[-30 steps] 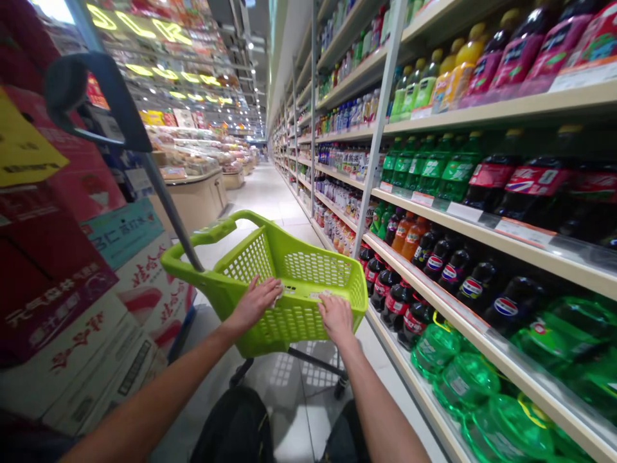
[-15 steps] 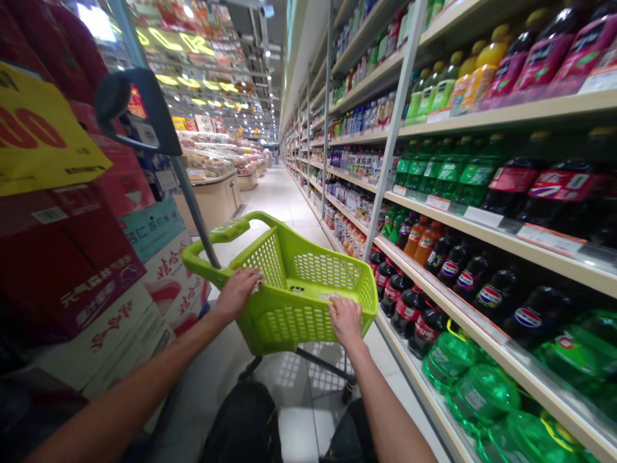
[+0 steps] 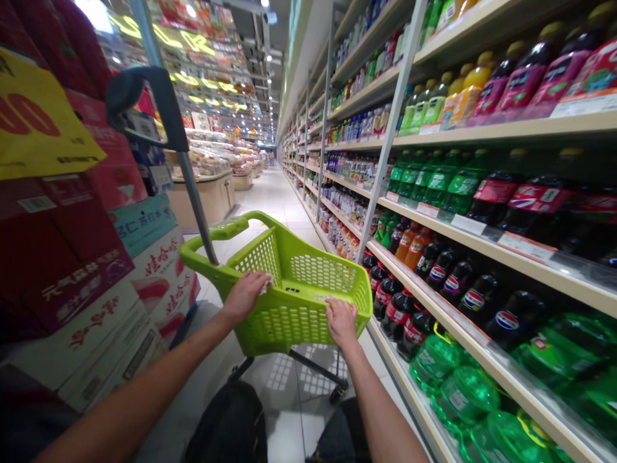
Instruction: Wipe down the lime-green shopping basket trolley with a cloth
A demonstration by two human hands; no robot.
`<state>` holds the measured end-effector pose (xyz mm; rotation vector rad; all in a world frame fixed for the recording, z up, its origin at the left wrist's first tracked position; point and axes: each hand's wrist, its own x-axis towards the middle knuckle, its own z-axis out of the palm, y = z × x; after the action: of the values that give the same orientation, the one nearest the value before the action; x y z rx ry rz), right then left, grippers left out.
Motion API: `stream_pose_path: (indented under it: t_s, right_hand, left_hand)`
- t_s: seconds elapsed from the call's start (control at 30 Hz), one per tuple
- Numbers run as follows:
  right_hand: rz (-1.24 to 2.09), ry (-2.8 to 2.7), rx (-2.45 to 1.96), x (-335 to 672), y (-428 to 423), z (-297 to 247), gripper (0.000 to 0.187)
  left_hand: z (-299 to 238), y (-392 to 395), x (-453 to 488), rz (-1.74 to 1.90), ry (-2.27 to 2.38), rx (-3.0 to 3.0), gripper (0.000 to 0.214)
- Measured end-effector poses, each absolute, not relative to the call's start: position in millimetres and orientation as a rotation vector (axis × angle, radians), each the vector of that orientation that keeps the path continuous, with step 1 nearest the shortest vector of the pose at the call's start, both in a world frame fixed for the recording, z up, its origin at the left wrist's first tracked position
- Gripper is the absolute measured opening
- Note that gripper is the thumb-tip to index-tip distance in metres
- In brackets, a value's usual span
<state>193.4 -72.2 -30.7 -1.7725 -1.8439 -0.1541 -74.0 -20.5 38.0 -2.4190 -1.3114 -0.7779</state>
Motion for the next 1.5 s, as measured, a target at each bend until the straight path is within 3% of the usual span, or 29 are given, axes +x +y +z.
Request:
stream_pose_path:
  t_s: [0.3, 0.53, 0.77, 0.97, 1.17, 1.37, 1.5]
  right_hand:
    - [-0.149, -1.788, -1.79, 200, -73, -30, 0.035]
    - [-0.163, -1.842, -1.753, 206, -77, -31, 0.035]
    - [-0.168, -1.802, -1.79, 209, -80, -33, 0.032]
    - [-0.174, -1.803, -1.777, 205, -84, -33, 0.032]
    - [-0.21, -1.771, -1.762, 199, -92, -34, 0.032]
    - [-0.141, -1.778, -1.756, 198, -96, -32, 0.031]
    - [-0.171, -1.755, -1.763, 201, -96, -32, 0.031]
  left_hand:
    - [55, -14, -100, -0.891, -1.413, -2.203, 0.035]
    - [36, -26, -51, -0.725, -1.187, -2.476, 0.027]
    - [52, -20, -87, -0.88, -1.449, -2.169, 0.035]
    - [38, -35, -52, -0.709, -1.202, -2.451, 0.027]
    - [57, -26, -98, -0.917, -1.415, -2.12, 0.037]
    - [31, -38, -45, -0.765, -1.188, -2.474, 0.027]
    - [37, -30, -61, -0.804, -1.198, -2.392, 0.029]
